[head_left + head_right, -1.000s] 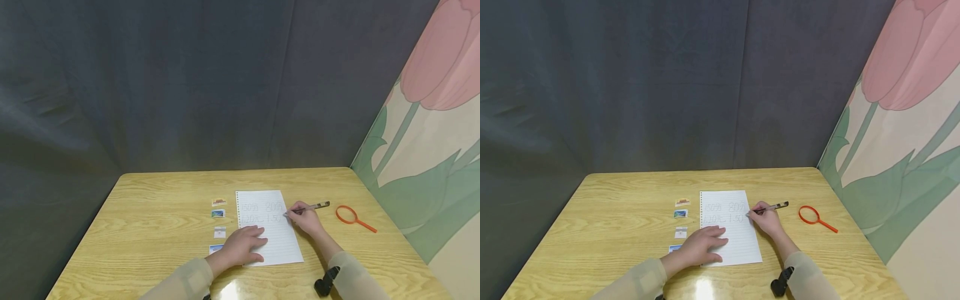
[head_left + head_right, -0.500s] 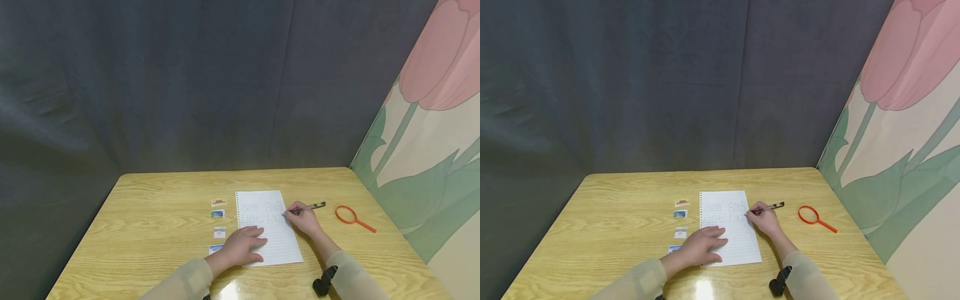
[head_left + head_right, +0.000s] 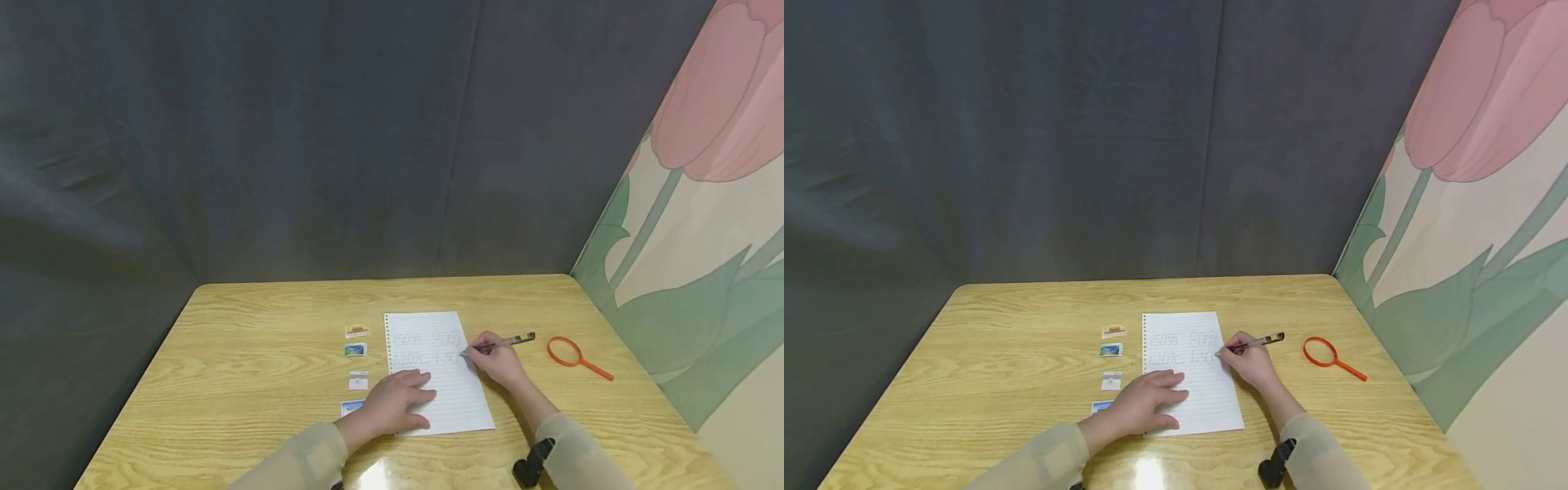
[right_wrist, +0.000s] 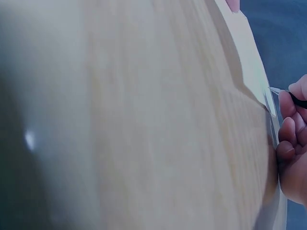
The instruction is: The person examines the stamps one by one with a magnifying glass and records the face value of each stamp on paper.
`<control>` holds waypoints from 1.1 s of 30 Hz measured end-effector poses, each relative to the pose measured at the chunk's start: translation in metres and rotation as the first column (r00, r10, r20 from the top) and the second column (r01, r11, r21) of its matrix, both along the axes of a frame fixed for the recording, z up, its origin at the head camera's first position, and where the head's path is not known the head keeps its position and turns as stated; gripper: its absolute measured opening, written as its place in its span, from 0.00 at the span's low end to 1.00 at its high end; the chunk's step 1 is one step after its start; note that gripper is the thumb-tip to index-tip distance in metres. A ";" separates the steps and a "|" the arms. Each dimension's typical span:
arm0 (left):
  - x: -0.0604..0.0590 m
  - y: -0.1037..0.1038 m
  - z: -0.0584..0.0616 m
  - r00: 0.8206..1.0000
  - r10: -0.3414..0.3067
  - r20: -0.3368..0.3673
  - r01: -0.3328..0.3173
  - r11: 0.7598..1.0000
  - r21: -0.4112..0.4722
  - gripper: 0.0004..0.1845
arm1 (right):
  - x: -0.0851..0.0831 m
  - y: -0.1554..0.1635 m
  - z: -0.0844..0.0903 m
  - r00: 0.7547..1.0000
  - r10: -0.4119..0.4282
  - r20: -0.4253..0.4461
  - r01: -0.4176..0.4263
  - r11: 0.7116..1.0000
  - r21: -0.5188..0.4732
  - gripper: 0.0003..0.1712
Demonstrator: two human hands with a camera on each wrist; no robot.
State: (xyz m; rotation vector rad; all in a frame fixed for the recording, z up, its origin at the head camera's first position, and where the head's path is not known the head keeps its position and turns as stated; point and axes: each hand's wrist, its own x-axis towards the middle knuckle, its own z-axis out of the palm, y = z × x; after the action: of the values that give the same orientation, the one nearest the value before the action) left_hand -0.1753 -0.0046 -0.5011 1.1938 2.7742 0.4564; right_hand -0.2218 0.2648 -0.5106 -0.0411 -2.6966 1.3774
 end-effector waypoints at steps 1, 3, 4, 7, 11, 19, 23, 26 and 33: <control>0.000 0.000 0.000 1.000 0.001 0.002 -0.001 1.000 0.000 0.31 | 0.000 -0.001 0.000 1.000 0.007 -0.001 -0.007 1.000 0.002 0.05; 0.000 0.000 0.000 1.000 0.001 0.004 -0.001 1.000 0.000 0.31 | 0.001 -0.003 -0.001 1.000 0.013 -0.009 -0.013 1.000 0.008 0.05; 0.000 0.000 0.000 1.000 0.001 0.005 -0.001 1.000 0.000 0.31 | 0.001 -0.004 -0.001 1.000 0.013 -0.011 -0.013 1.000 0.013 0.05; -0.001 0.000 -0.001 1.000 -0.002 0.001 0.002 1.000 0.002 0.31 | 0.000 -0.002 -0.002 1.000 0.016 -0.022 -0.015 0.999 0.030 0.05; -0.001 0.001 -0.002 1.000 -0.011 -0.008 0.011 1.000 0.003 0.31 | 0.000 0.004 -0.003 0.999 0.017 -0.031 -0.016 0.999 0.032 0.05; -0.001 0.000 -0.002 1.000 -0.004 -0.008 0.004 1.000 0.003 0.31 | 0.000 0.010 -0.002 1.000 0.005 0.003 -0.005 0.999 -0.033 0.04; -0.001 0.000 -0.001 1.000 -0.006 -0.004 0.007 1.000 0.009 0.31 | 0.000 0.009 -0.002 1.000 0.027 0.001 -0.027 0.999 -0.041 0.05; 0.000 0.000 0.000 1.000 -0.008 -0.005 0.008 1.000 0.011 0.31 | 0.000 0.007 -0.002 0.999 0.035 -0.002 -0.035 0.999 -0.027 0.05; 0.000 0.000 0.001 1.000 -0.006 -0.005 0.006 1.000 0.002 0.31 | -0.001 0.004 -0.004 0.999 0.042 -0.026 -0.042 0.999 0.010 0.05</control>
State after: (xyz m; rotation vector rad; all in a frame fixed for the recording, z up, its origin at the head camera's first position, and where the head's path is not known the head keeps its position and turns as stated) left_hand -0.1755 -0.0049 -0.5001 1.2055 2.7744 0.4565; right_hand -0.2231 0.2692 -0.5142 0.0341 -2.6977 1.3665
